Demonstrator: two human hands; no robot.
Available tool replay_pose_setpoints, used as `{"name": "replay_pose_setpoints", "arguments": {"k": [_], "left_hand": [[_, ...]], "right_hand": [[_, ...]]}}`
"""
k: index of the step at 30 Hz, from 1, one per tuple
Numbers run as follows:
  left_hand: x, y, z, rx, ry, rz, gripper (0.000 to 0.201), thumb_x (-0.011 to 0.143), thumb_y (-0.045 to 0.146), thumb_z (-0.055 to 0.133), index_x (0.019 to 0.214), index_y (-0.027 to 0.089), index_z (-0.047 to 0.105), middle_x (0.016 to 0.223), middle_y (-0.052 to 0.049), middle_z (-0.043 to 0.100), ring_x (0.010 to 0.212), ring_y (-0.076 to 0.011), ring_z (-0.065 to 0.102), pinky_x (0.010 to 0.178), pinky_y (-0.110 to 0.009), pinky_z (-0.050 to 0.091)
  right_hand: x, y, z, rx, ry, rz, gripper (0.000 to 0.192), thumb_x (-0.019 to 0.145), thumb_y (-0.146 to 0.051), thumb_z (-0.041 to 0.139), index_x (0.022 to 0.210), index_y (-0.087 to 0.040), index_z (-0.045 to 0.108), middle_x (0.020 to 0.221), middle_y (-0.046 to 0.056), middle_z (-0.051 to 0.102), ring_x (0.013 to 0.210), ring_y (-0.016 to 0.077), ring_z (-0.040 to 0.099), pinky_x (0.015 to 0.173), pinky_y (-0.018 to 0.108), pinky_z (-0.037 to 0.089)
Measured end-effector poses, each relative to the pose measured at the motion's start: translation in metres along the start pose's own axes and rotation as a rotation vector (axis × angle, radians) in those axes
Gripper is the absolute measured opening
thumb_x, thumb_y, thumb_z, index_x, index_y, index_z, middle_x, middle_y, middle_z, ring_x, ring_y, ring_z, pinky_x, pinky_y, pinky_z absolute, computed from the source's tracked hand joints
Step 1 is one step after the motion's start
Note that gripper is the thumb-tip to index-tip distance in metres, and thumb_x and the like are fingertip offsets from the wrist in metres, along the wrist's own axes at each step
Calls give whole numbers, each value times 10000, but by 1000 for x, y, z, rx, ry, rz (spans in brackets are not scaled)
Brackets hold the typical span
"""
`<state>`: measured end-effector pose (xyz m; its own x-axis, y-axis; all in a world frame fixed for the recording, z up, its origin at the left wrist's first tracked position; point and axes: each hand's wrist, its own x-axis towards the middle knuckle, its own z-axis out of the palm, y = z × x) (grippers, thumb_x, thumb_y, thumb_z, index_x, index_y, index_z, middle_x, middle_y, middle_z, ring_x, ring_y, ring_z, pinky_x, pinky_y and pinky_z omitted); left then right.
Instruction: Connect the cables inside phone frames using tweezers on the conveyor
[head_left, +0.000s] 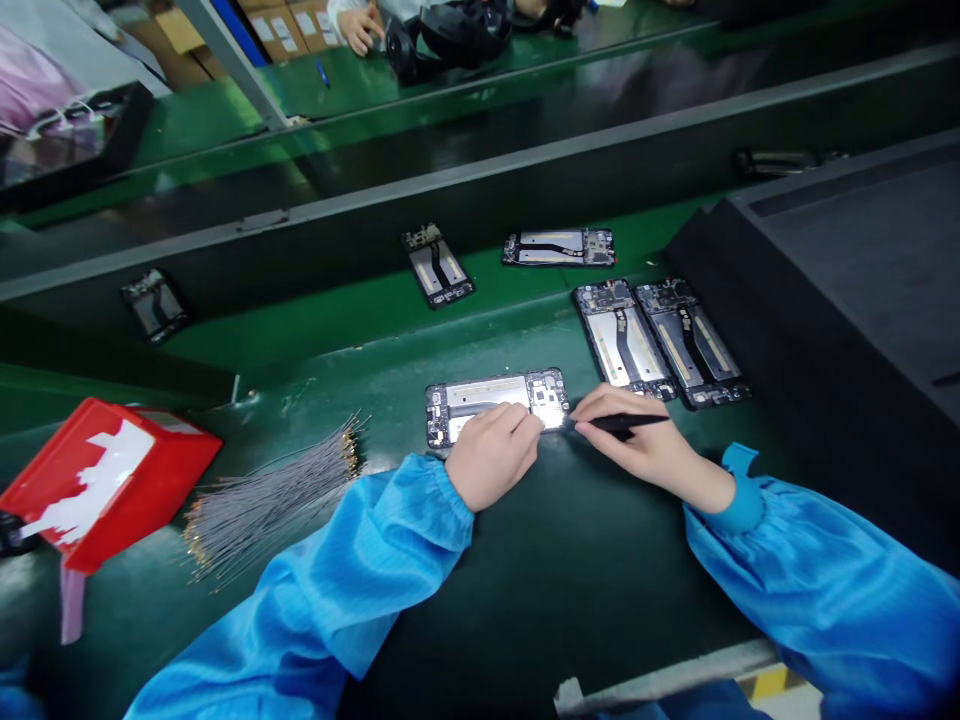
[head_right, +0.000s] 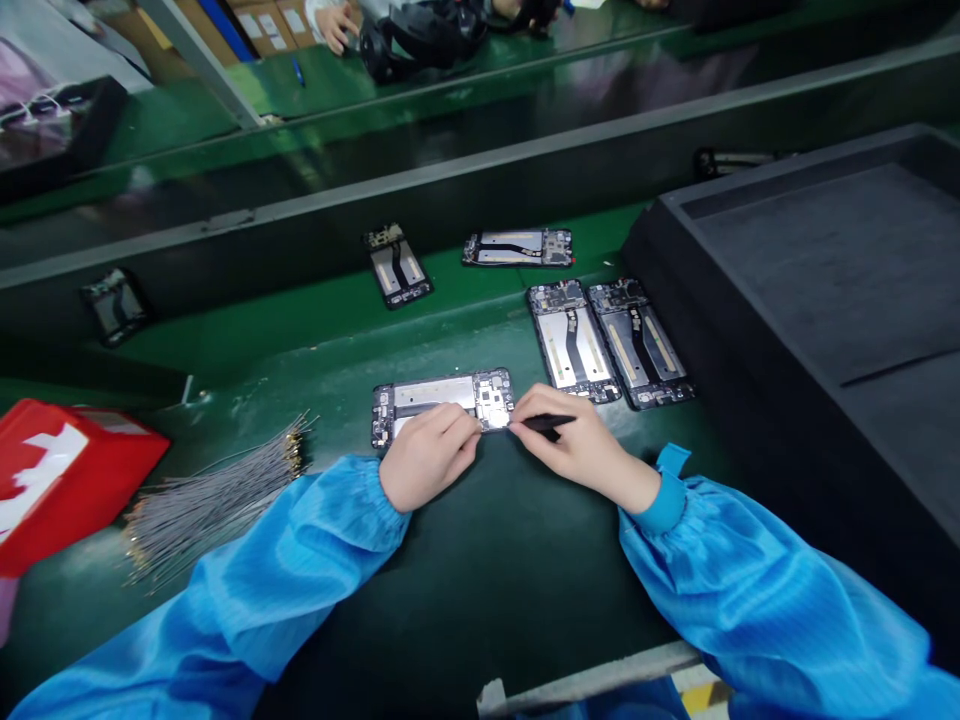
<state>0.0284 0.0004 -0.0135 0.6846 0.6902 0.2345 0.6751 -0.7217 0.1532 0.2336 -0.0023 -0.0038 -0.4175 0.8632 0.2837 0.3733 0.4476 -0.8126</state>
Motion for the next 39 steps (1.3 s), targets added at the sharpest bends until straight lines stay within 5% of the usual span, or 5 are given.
{"name": "replay_pose_setpoints", "arguments": {"k": [12, 22, 29, 39], "left_hand": [[2, -1, 1, -45, -5, -21, 176, 848, 181, 376, 762, 164, 528, 715, -15, 506, 692, -143, 486, 628, -248, 413], [3, -3, 1, -83, -16, -46, 148, 837, 178, 396, 779, 167, 532, 723, -20, 515, 700, -148, 510, 638, -251, 430], [7, -3, -3, -119, -40, -103, 125, 825, 153, 411, 832, 163, 536, 781, -33, 545, 743, -154, 541, 678, -257, 461], [7, -4, -4, -200, -15, -104, 210, 824, 143, 410, 947, 173, 577, 809, -41, 545, 760, -152, 545, 684, -260, 475]], "right_hand": [[-5, 1, 6, -177, -53, -152, 84, 796, -125, 508, 837, -188, 545, 817, 57, 574, 760, 166, 537, 668, 321, 456], [12, 2, -7, 69, -16, 0, 130, 841, -172, 444, 821, -199, 569, 896, 58, 594, 868, 168, 569, 787, 355, 460], [34, 11, -9, -381, -307, -126, 524, 743, -164, 524, 1252, -228, 419, 1270, 98, 441, 1167, 262, 399, 941, 465, 368], [40, 6, -8, -409, -349, -133, 556, 705, -134, 537, 1236, -177, 380, 1176, 110, 480, 1125, 255, 421, 911, 422, 400]]}}
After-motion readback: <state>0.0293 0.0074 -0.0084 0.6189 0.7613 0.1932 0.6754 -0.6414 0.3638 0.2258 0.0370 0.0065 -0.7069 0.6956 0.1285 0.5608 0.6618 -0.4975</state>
